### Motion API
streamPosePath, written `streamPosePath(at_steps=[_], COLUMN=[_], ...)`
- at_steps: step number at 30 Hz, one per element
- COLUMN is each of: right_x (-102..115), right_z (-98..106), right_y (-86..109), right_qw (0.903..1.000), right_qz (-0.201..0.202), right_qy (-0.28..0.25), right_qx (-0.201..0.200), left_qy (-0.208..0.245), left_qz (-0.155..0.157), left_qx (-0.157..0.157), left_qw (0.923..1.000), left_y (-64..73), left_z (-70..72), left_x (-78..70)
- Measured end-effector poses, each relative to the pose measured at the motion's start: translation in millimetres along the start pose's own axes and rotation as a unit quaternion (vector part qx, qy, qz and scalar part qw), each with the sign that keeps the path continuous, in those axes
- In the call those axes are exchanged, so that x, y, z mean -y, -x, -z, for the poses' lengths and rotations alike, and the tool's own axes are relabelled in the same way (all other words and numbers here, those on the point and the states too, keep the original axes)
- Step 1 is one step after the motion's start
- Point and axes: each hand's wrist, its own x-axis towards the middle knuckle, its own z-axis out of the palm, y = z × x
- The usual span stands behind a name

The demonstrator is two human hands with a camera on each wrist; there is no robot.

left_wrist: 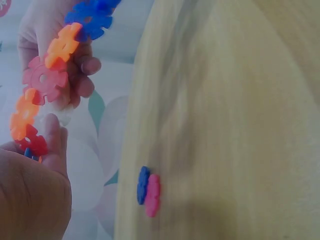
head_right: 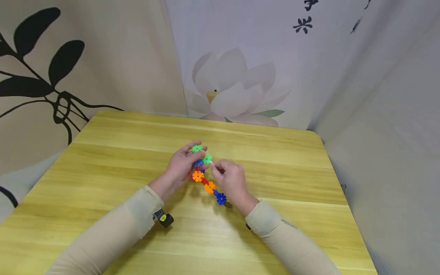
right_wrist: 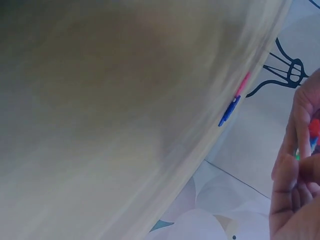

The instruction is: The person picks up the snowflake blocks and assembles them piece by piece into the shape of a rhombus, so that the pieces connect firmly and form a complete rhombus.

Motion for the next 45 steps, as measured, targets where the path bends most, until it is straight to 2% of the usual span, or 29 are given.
streamPosePath(at_steps=[7,14,17,25,33,41,45], right_x=[-2.4,2.0,3.4,3.6,3.2,2.2,3.8], right_z=[2.7,12.7,12.7,5.7,3.5,2.1,3.2], right_y=[0.5,-8.8,-10.7,-9.6,-10.3,-12.8,-13.4], right_qw=[0.9999,0.9972,0.996,0.9975,0.9975,0.9967,0.9968], right_qz=[0.009,0.01,0.005,0.009,-0.007,-0.011,-0.011], right_qy=[0.009,0.05,0.052,0.044,0.044,0.057,0.064], right_qx=[0.003,0.055,0.072,0.055,0.054,0.057,0.047], left_qy=[0.002,0.013,0.009,0.035,0.026,0.019,0.012], left_qz=[-0.01,-0.012,-0.017,-0.007,-0.001,-0.012,0.001], left_qx=[-0.011,-0.021,-0.024,-0.035,-0.038,-0.015,-0.005], left_qw=[0.9999,0.9996,0.9995,0.9987,0.9989,0.9996,0.9999], left_y=[-0.6,-2.8,-2.7,-0.5,-0.6,-5.1,-4.9], left_z=[-2.5,-4.2,-4.4,-4.5,-3.3,3.3,6.5], left_x=[9.1,13.6,13.5,18.2,17.3,11.7,8.4])
